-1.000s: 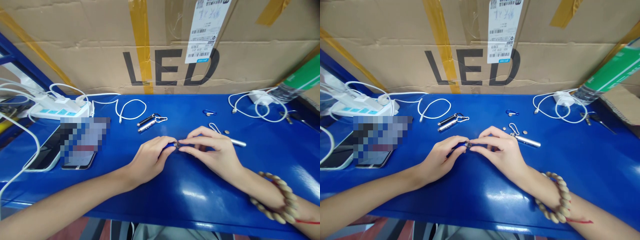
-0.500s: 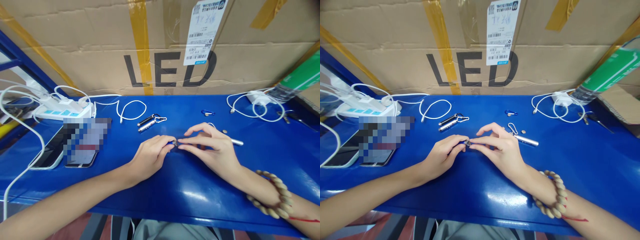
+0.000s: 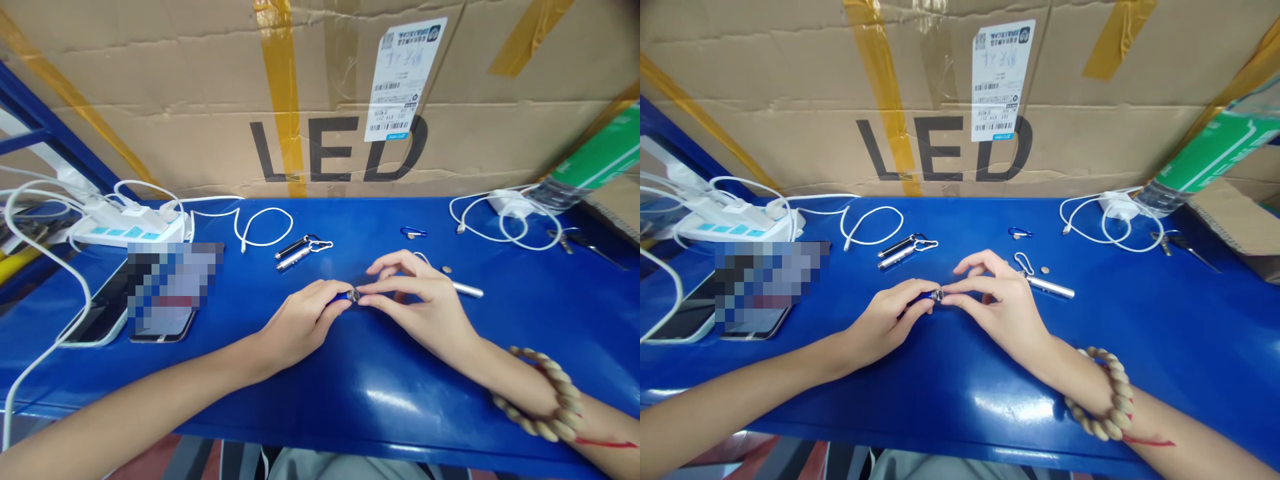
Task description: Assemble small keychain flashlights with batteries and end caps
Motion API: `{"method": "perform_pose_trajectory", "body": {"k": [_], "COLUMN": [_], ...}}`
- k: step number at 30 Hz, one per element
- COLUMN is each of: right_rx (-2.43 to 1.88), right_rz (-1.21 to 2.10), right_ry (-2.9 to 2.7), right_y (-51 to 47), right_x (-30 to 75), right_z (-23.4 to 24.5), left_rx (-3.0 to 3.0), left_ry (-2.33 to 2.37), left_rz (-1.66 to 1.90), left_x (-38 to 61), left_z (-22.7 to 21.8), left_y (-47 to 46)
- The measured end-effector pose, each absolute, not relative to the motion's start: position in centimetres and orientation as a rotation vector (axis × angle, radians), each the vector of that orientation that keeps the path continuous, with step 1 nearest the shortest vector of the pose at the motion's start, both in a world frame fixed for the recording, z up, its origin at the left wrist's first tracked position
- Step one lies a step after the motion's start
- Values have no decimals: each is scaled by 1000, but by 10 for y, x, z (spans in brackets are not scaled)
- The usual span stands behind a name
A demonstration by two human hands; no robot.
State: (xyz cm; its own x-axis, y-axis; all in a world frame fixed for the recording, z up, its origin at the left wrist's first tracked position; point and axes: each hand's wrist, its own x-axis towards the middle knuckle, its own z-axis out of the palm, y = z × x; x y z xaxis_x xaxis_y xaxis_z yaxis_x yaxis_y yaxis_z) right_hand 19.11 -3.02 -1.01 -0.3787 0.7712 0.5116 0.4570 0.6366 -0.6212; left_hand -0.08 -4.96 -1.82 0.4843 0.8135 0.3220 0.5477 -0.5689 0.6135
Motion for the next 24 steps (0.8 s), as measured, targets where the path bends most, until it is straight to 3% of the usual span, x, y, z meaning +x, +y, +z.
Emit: {"method": "perform_pose_trajectory", "body": {"k": [24], "right_rx": [-914], "right_rz": [435], "right_ry": [-2052], "right_y": [-33], "right_x": [192], "right_z": [-7], "left_rx": [2293], "left_ry": [1106], "left_rz": [824], "left_x": [-1], "left_z": [-18], "left_y": [-53]}}
